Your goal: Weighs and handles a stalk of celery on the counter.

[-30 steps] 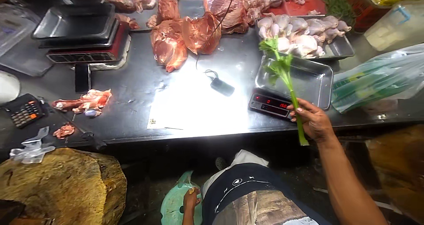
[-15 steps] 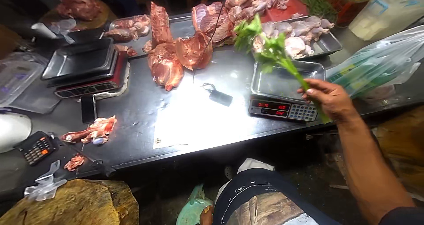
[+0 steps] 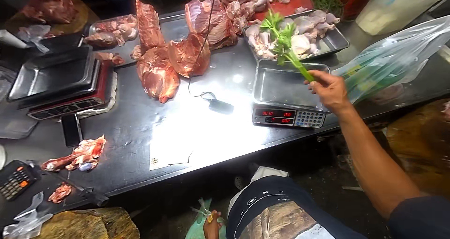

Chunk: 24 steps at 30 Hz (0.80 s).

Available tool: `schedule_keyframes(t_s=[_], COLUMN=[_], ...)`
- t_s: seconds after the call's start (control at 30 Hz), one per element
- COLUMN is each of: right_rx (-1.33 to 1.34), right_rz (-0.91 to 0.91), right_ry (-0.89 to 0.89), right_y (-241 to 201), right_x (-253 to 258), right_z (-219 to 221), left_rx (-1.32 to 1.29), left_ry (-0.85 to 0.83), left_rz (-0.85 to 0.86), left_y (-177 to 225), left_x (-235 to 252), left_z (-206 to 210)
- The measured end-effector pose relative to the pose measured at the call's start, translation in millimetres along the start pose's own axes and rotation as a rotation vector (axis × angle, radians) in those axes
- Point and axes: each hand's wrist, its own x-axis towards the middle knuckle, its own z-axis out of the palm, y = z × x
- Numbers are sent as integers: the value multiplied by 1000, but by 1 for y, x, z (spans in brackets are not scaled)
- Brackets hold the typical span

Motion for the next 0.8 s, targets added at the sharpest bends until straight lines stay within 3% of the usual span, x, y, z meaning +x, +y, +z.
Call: schedule_keyframes(t_s=[0.23, 0.37, 0.47, 0.67, 0.8], right_rx=[380, 364, 263, -4, 130], right_rz=[50, -21, -81, -243, -299], right_ry=[-284, -371, -266, -63, -212], right_y=[-15, -15, -4, 22, 2], right_x=[-109, -153, -131, -57, -79], right_z=[100, 125, 103, 20, 30], left_rx=[-362, -342, -288, -360, -459], left_ry=[-327, -624, -695, -675, -744], left_rz=[450, 649, 644, 578, 660], left_y=[191, 260, 278, 277, 299], left_x=[-73, -111, -126, -143, -164], left_z=[65, 106, 131, 153, 162])
